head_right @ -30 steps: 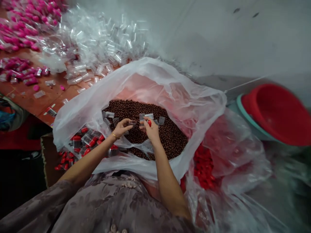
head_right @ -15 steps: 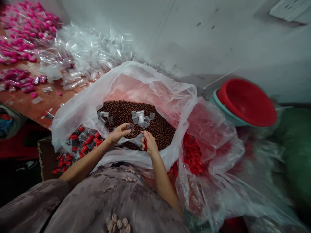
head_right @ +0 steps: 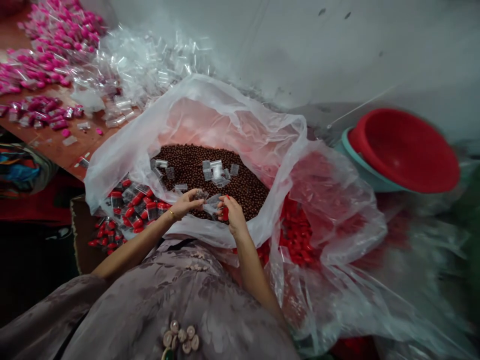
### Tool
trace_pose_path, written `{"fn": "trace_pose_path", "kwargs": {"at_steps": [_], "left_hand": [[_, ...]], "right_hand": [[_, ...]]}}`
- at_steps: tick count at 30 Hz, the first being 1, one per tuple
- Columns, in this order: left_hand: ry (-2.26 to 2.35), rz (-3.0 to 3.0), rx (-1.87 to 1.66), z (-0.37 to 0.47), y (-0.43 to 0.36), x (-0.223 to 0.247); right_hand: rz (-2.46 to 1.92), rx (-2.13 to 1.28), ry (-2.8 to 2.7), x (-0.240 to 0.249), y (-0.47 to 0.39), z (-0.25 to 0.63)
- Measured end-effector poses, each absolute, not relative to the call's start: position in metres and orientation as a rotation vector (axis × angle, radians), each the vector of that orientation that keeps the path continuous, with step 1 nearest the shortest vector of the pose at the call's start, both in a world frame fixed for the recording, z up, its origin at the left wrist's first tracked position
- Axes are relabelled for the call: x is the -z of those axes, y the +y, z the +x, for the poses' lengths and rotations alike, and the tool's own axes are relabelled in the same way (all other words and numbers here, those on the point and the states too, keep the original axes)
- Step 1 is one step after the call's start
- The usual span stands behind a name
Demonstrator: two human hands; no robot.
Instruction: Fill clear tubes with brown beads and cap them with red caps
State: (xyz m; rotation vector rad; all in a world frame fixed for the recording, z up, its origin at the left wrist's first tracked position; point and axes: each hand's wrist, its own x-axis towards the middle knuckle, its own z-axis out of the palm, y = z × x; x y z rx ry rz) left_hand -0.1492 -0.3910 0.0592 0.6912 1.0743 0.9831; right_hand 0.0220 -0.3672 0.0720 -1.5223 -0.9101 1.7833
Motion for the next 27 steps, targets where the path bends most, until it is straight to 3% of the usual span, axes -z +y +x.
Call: {"fn": "trace_pose_path", "kwargs": {"at_steps": [5,13,21,27], "left_hand": [[1.019,0.725,-0.959,-0.139,-0.399,-0.066],[0.968,0.751,-0.968,-0.121,-0.412,-0.073],[1.038,0.768,-1.002,-0.124,-0.413,-0.082],[0.998,0.765,-0.880,-0.127,-0.412,-0.083]], "right_hand": [[-1.427,-1.525,-1.018,-0.078,-0.364,0.023],[-1.210,-1.654,-0.766,-0.085,-0.368,0.019],[-1.222,-1.880,-1.150,-0.084,-0.381,0.030],[-1.271,-1.656,-1.343,-0.091,-0.368,0.038]]}}
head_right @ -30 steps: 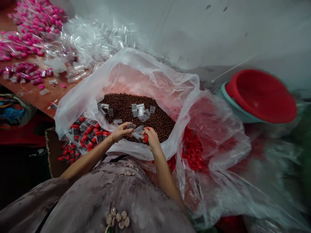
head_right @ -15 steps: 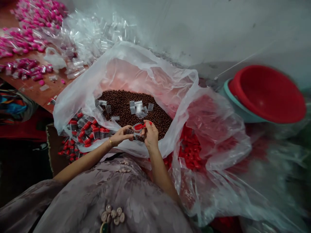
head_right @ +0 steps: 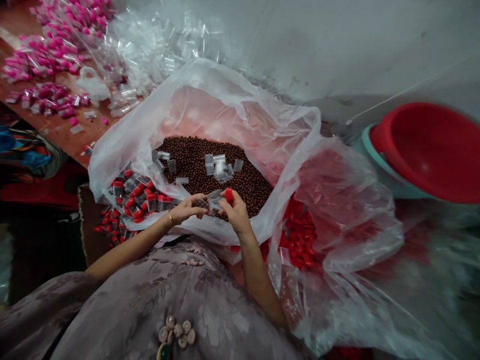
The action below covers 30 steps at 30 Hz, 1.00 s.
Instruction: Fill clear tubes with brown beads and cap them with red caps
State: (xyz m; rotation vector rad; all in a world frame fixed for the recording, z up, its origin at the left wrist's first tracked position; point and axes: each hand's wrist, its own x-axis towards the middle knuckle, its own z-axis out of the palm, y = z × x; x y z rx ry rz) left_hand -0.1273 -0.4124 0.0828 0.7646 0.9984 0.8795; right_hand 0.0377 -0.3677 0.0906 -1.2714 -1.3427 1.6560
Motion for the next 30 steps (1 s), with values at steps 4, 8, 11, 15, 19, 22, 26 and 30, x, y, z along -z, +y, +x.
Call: {"fn": "trace_pose_path", "kwargs": {"at_steps": [4,8,11,15,19,22,26,30], "left_hand": [[0.963,0.769,-0.832,-0.129,-0.411,-0.080],[0.984,0.764,-0.766,-0.129,-0.411,-0.080],[0.968,0.756,-0.728,-0.128,-0.411,-0.082],[0.964,0.795,-0.743,-0.129,-0.409,-0.084],[1.068,0.819,-0.863,-0.130,-0.406,-0.081],[1.074,0.863,-0.933,-0.129,-0.404,-0.079],[1.069,0.928,-0.922,-0.127,-0.404,-0.079],[1.093,0.972,-0.839,-0.125,-0.404,-0.078]], "right_hand": [[-1.134,-1.548,-1.705,-0.100,-0.361,0.035],[-1.020,-1.539,-1.911,-0.103,-0.358,0.028],[-1.031,-1.488,-1.942,-0.097,-0.357,0.023],[-1.224,-1.440,-1.758,-0.086,-0.356,0.022],[-1.274,-1.838,-1.424,-0.084,-0.360,0.026],[-1.245,-1.878,-1.376,-0.089,-0.366,0.028],[-1.291,-1.698,-1.530,-0.095,-0.372,0.032],[-1.407,-1.296,-1.866,-0.100,-0.373,0.037]]}}
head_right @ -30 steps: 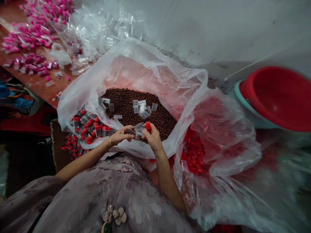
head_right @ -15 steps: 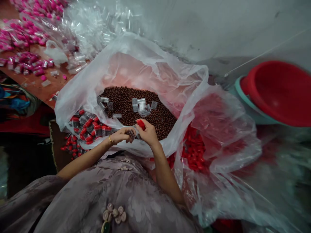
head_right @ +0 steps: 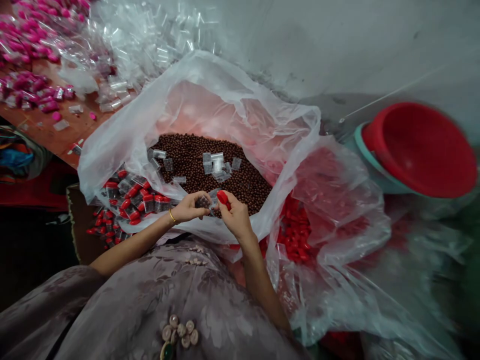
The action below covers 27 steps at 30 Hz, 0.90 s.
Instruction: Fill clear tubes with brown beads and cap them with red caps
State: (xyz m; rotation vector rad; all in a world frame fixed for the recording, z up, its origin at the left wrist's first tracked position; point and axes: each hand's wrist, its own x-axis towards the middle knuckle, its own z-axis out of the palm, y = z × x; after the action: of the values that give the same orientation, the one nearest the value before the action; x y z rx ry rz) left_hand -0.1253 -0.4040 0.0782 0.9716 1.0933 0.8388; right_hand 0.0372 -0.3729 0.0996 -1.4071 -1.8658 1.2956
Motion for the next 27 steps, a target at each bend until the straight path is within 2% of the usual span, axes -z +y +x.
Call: {"fn": "trace_pose_path", "kwargs": {"at_steps": [3,8,20,27], "left_hand": [[1.145,1.098,-0.826,-0.124,-0.404,-0.077],[1.252,1.348,-0.872,-0.123,-0.404,-0.076],[1.258,1.358,-0.753,-0.122,-0.404,-0.088],[1.318,1.472,-0.483,-0.117,-0.408,-0.100]], "right_hand": [[-1.388,-0.995,-2.186,-0.104,-0.375,0.036],[-1.350,-0.831,-2.445,-0.108,-0.382,0.028],[-1.201,-0.735,-2.527,-0.104,-0.391,0.035],[-1.256,-0.571,-2.661,-0.112,-0.402,0.050]]}}
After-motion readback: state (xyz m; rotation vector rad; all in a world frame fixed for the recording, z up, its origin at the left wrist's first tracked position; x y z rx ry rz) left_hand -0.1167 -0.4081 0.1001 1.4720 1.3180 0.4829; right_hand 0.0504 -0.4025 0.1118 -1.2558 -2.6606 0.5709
